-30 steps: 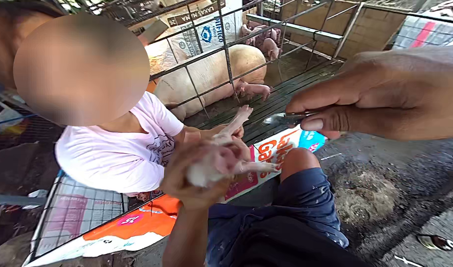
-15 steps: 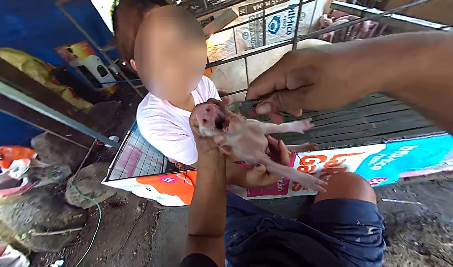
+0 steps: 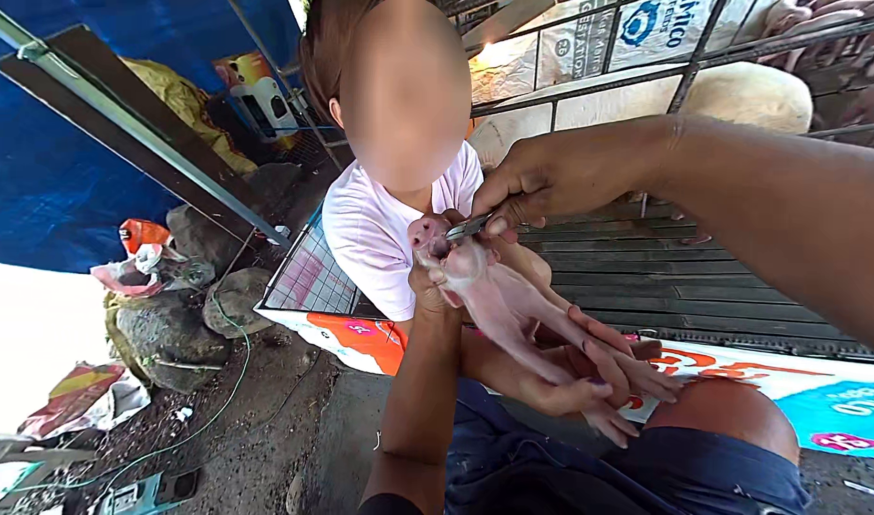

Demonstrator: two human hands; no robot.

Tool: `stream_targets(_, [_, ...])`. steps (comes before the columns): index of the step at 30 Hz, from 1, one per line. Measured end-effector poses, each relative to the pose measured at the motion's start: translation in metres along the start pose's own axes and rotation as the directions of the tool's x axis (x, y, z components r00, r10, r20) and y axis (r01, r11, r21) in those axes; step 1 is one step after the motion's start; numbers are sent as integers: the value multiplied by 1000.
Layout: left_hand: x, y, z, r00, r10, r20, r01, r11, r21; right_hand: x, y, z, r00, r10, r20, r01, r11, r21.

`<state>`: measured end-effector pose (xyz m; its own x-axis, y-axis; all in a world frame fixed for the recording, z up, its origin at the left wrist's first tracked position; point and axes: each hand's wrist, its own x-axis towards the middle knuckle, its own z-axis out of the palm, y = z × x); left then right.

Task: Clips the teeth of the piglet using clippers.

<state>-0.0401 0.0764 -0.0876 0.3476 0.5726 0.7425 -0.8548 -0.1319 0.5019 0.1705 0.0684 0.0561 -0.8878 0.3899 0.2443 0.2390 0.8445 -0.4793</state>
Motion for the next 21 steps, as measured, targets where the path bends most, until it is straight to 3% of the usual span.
stream_targets(5, [2, 3, -12, 1000, 15, -8, -15, 999, 29, 12, 25, 9, 995, -94, -26, 96, 990, 103])
stream_targets(9, [11, 18, -17, 990, -54, 132, 64, 996, -67, 21, 28, 7, 995, -101, -17, 102, 985, 142])
stream_targets(11, [18, 28, -1, 994, -60, 96, 66, 996, -58, 24, 30, 5, 993, -114, -12, 115, 986, 123])
stream_targets(15, [19, 28, -3, 994, 50, 93, -58, 995, 84, 30, 33, 5, 989, -148, -23, 149, 983, 105])
stream_targets(21, [17, 23, -8, 996, 41, 79, -41, 999, 0, 33, 37, 4, 982, -188, -9, 188, 979, 83])
